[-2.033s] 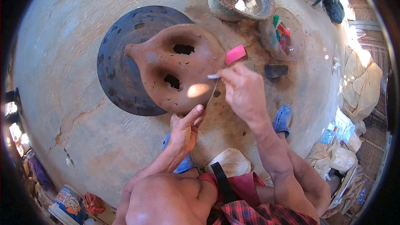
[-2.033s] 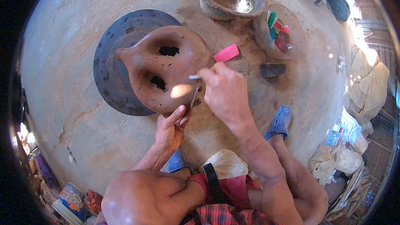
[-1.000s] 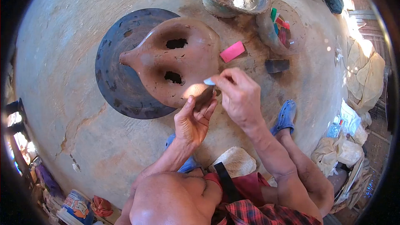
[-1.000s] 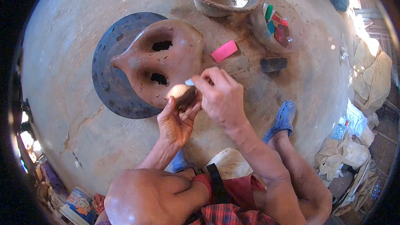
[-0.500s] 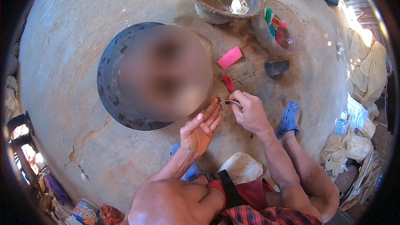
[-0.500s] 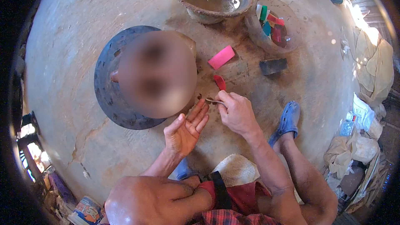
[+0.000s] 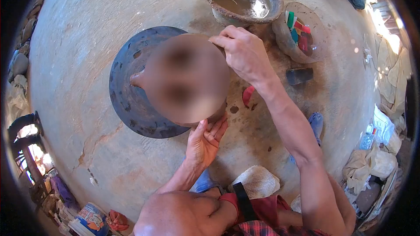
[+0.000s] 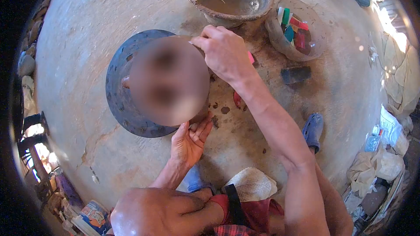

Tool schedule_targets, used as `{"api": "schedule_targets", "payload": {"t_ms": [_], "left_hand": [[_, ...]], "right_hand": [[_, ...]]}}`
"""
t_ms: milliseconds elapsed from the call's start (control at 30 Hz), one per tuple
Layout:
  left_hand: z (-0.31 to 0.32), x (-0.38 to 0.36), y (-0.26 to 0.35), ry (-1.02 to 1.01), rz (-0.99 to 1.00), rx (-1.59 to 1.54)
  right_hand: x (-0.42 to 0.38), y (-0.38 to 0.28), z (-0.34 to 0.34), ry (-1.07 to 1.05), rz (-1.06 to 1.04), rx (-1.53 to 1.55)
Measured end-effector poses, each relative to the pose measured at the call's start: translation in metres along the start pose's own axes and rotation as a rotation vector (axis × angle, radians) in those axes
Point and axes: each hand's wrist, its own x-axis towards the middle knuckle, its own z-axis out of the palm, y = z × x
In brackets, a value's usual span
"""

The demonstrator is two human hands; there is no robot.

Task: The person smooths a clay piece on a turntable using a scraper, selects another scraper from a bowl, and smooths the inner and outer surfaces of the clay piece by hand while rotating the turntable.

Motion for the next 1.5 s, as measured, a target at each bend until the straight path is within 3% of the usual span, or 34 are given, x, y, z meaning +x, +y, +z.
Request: {"api": "schedule_targets", "payload": {"t_ms": [400, 500, 567, 667, 833, 967, 1067, 1100, 1133, 1200, 1267, 1367, 1433, 1500], "left_hand": [[-0.009, 0.007, -0.002, -0.001, -0.029, -0.07], [-0.002, 0.004, 0.004, -0.078, -0.018, -0.079], [0.002, 0.004, 0.007, -0.122, -0.042, -0.089], [0.002, 0.001, 0.007, -0.048, -0.029, -0.054], [0.006, -0.001, 0.01, 0.004, -0.018, 0.003], [-0.005, -0.002, 0.01, 0.003, -0.041, 0.009], [0.005, -0.002, 0.015, 0.006, -0.07, 0.048], [0.0, -0.001, 0.015, -0.021, -0.075, 0.044], [-0.001, 0.0, 0.016, -0.046, -0.079, 0.041], [0.0, -0.001, 0.017, -0.051, -0.094, 0.083], [0.0, -0.002, 0.017, 0.005, -0.054, 0.12], [-0.001, -0.004, 0.018, 0.062, -0.036, 0.139], [-0.004, -0.006, 0.018, 0.063, -0.034, 0.131], [-0.005, -0.005, 0.02, 0.057, -0.03, 0.109]], "right_hand": [[-0.119, -0.099, -0.039, -0.103, 0.075, 0.028], [-0.126, -0.092, -0.045, -0.092, 0.059, 0.068], [-0.099, -0.069, -0.037, 0.144, 0.074, 0.037], [-0.045, -0.026, -0.017, 0.183, 0.129, -0.049], [-0.057, -0.035, -0.02, -0.03, -0.052, -0.038], [-0.131, -0.086, -0.034, -0.07, 0.028, 0.071], [-0.163, -0.081, -0.032, -0.081, 0.097, 0.261], [-0.16, -0.073, -0.027, 0.081, 0.199, 0.321], [-0.152, -0.06, -0.02, 0.091, 0.215, 0.33], [-0.13, -0.025, -0.004, 0.329, 0.492, 0.313], [-0.104, -0.002, 0.02, 0.484, 0.579, 0.425], [-0.066, 0.011, 0.042, 0.416, 0.677, 0.544], [-0.051, 0.017, 0.058, 0.575, 0.474, 0.543], [-0.056, 0.014, 0.061, 0.562, 0.415, 0.579]]}}
